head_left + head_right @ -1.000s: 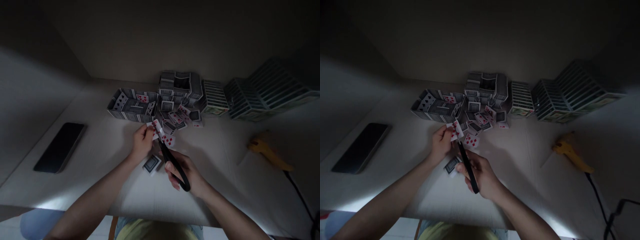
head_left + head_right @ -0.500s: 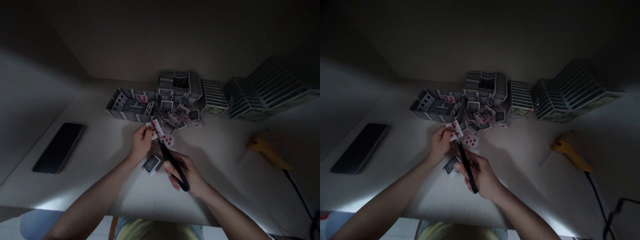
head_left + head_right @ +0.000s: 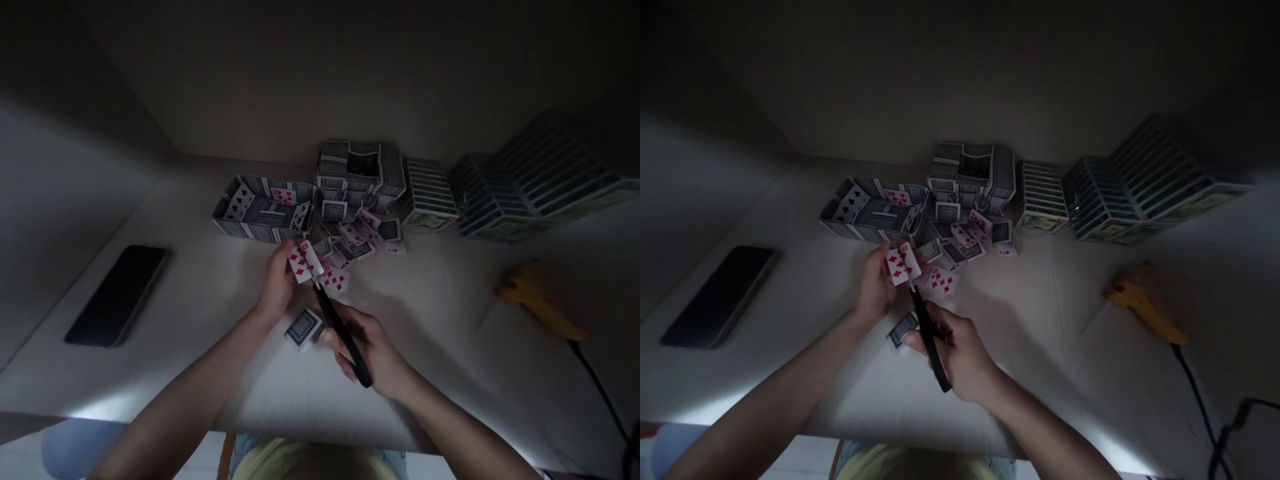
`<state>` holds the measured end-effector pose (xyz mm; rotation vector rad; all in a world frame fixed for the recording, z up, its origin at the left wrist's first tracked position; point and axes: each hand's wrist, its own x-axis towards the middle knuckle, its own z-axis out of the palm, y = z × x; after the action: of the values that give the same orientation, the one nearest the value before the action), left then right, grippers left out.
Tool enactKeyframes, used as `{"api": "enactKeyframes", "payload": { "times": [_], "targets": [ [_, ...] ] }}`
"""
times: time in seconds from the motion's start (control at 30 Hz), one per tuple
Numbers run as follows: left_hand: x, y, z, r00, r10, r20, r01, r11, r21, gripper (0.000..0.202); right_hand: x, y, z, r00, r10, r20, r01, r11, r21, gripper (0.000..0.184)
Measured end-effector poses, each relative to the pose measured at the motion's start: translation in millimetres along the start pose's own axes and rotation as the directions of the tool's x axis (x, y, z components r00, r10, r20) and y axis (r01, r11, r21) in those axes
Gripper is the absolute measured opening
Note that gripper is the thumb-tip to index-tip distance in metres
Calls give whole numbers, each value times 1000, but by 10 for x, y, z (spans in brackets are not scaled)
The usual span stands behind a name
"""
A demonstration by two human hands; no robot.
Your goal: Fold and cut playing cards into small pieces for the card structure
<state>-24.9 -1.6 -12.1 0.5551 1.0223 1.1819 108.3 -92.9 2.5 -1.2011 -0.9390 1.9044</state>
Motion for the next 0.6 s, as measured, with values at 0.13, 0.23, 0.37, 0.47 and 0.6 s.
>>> {"api": "enactKeyframes", "payload": {
  "times": [0.13, 0.23, 0.37, 0.47, 0.6],
  "targets": [
    [-12, 86, 39, 970, -142, 197, 194, 941, -276, 41, 26, 45, -18, 1000, 3, -6, -3, 998, -58, 23],
    [-17, 95, 26, 962, -181, 206, 244, 908, -341, 37, 41, 70, -33, 1000, 1, -21, -2, 996, -87, 24],
    [-10, 62, 5, 965, -168, 203, 233, 903, -361, 33, 45, 88, -48, 1000, -1, -21, -2, 993, -117, 24],
    [2, 42, 7, 966, -169, 198, 234, 895, -379, 32, 44, 81, -44, 999, -8, -37, 3, 990, -144, 26],
    [14, 30, 15, 968, -182, 170, 238, 883, -406, 31, 40, 45, -12, 998, -24, -63, 13, 986, -166, 26]
  ]
}}
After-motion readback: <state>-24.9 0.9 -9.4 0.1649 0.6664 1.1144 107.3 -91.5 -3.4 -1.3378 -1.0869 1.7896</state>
